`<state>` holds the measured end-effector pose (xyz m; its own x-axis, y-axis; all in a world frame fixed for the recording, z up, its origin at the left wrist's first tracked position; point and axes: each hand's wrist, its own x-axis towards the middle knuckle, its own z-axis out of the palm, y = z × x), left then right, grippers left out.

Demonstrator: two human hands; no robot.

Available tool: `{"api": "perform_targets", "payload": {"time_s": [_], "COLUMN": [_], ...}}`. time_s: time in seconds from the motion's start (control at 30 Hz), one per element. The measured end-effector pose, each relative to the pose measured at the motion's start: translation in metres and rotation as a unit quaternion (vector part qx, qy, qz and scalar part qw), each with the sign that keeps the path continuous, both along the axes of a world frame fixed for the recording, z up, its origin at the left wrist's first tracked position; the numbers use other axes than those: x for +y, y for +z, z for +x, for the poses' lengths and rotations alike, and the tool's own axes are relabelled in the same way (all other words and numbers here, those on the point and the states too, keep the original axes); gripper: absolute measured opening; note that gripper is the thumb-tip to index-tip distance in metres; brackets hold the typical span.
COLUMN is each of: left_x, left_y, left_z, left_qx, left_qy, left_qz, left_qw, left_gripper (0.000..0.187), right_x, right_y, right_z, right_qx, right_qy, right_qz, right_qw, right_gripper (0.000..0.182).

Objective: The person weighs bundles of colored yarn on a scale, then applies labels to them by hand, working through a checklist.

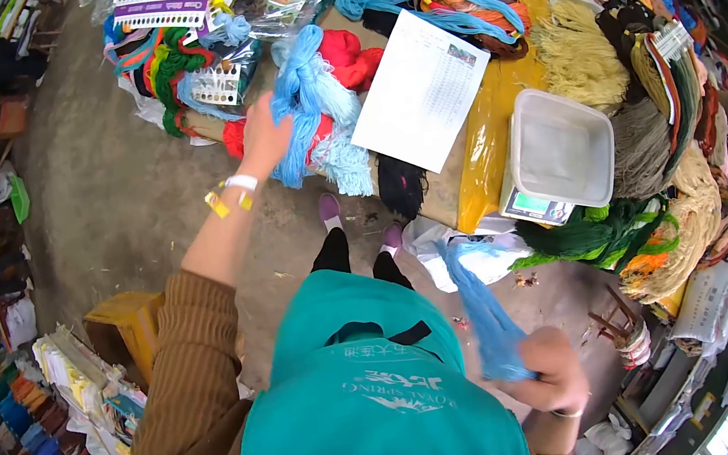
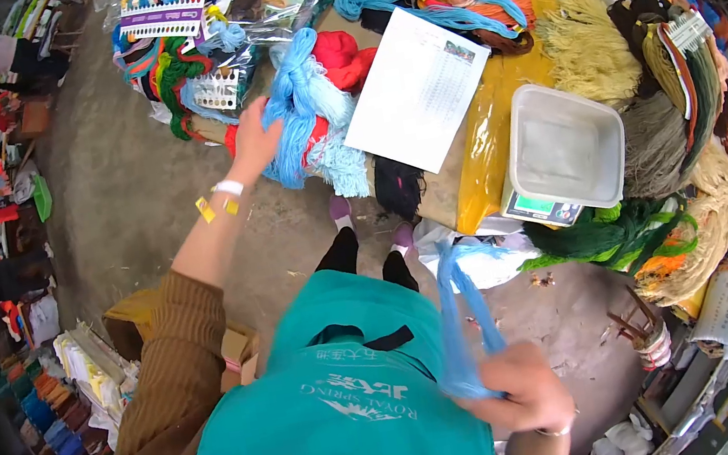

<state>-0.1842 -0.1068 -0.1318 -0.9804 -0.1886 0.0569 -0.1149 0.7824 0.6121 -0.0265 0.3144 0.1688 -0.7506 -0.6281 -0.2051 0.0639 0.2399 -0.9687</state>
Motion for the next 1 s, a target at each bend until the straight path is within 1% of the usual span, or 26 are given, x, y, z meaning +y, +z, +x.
{"api": "perform_targets", "payload": {"time_s": [0.03,0.07,0.1,0.13,0.17,0.23,0.27,0.37,0.5,0.53,0.6,0.63,0.67,0.7,0.73,0.8,0.83,0.87,0.9,0.93,0.97,1.0], "left_x": [0.000,-0.007,-0.008,-0.008,-0.013,-0.017,-0.019,-0.023,-0.025,-0.023,-0.019,-0.020,-0.023,-0.026,-0.029,-0.033,-0.036,-0.038,-0.039,-0.038,-0.042,-0.047], "left_y": [-0.002,-0.012,-0.014,-0.016,-0.025,-0.037,-0.043,-0.050,-0.051,-0.047,-0.036,-0.043,-0.054,-0.062,-0.064,-0.063,-0.060,-0.049,-0.039,-0.030,-0.031,-0.031], "left_z": [-0.013,-0.025,-0.035,-0.045,-0.054,-0.065,-0.070,-0.083,-0.086,-0.085,-0.082,-0.081,-0.080,-0.080,-0.082,-0.083,-0.081,-0.077,-0.073,-0.068,-0.064,-0.059], "left_qx": [-0.003,0.001,-0.022,-0.045,-0.056,-0.071,-0.061,-0.098,-0.101,-0.101,-0.170,-0.171,-0.148,-0.125,-0.126,-0.115,-0.116,-0.102,-0.087,-0.073,-0.073,-0.082], "left_qy": [0.013,0.007,0.019,0.033,0.023,0.001,-0.021,-0.019,-0.013,-0.013,0.020,0.020,0.023,0.027,0.028,0.069,0.071,0.081,0.091,0.108,0.109,0.116], "left_qz": [-0.011,-0.007,-0.005,-0.003,0.002,-0.005,0.011,0.008,0.038,0.040,0.156,0.159,0.148,0.137,0.139,0.127,0.128,0.104,0.080,0.079,0.078,0.203], "left_qw": [1.000,1.000,1.000,0.998,0.998,0.997,0.998,0.995,0.994,0.994,0.973,0.972,0.977,0.982,0.982,0.983,0.982,0.986,0.989,0.988,0.988,0.969], "left_gripper": [0.062,0.067,0.069,0.070,0.072,0.070,0.067,0.064,0.062,0.062,0.061,0.061,0.056,0.051,0.051,0.037,0.037,0.033,0.030,0.028,0.028,0.028], "right_x": [0.010,0.015,0.018,0.021,0.026,0.072,0.080,0.103,0.116,0.117,0.119,0.119,0.118,0.108,0.098,0.092,0.093,0.102,0.114,0.127,0.128,0.131], "right_y": [0.008,0.016,0.025,0.037,0.048,0.067,0.079,0.121,0.187,0.205,0.245,0.265,0.281,0.287,0.294,0.302,0.307,0.314,0.320,0.324,0.323,0.317], "right_z": [0.001,0.005,0.009,0.010,0.011,0.038,0.042,0.044,0.024,0.015,-0.005,-0.017,-0.030,-0.048,-0.066,-0.092,-0.101,-0.109,-0.115,-0.121,-0.127,-0.133], "right_qx": [0.007,0.050,0.093,0.152,0.210,0.235,0.252,0.313,0.379,0.390,0.404,0.411,0.407,0.464,0.512,0.507,0.502,0.502,0.502,0.495,0.487,0.474], "right_qy": [-0.007,-0.067,-0.127,-0.161,-0.192,-0.293,-0.323,-0.357,-0.365,-0.360,-0.334,-0.321,-0.296,-0.376,-0.457,-0.455,-0.453,-0.435,-0.434,-0.414,-0.394,-0.370], "right_qz": [-0.016,-0.031,-0.046,-0.035,-0.023,-0.007,-0.008,-0.011,-0.028,-0.031,-0.038,-0.046,-0.066,-0.084,-0.093,-0.075,-0.059,-0.046,-0.046,-0.049,-0.052,-0.043], "right_qw": [1.000,0.996,0.987,0.975,0.958,0.927,0.912,0.880,0.850,0.847,0.851,0.852,0.862,0.797,0.721,0.729,0.734,0.746,0.747,0.762,0.777,0.798], "right_gripper": [0.006,0.008,0.011,0.010,0.010,0.023,0.021,0.019,0.021,0.023,0.026,0.028,0.030,0.027,0.028,0.027,0.027,0.026,0.026,0.026,0.026,0.025]}}
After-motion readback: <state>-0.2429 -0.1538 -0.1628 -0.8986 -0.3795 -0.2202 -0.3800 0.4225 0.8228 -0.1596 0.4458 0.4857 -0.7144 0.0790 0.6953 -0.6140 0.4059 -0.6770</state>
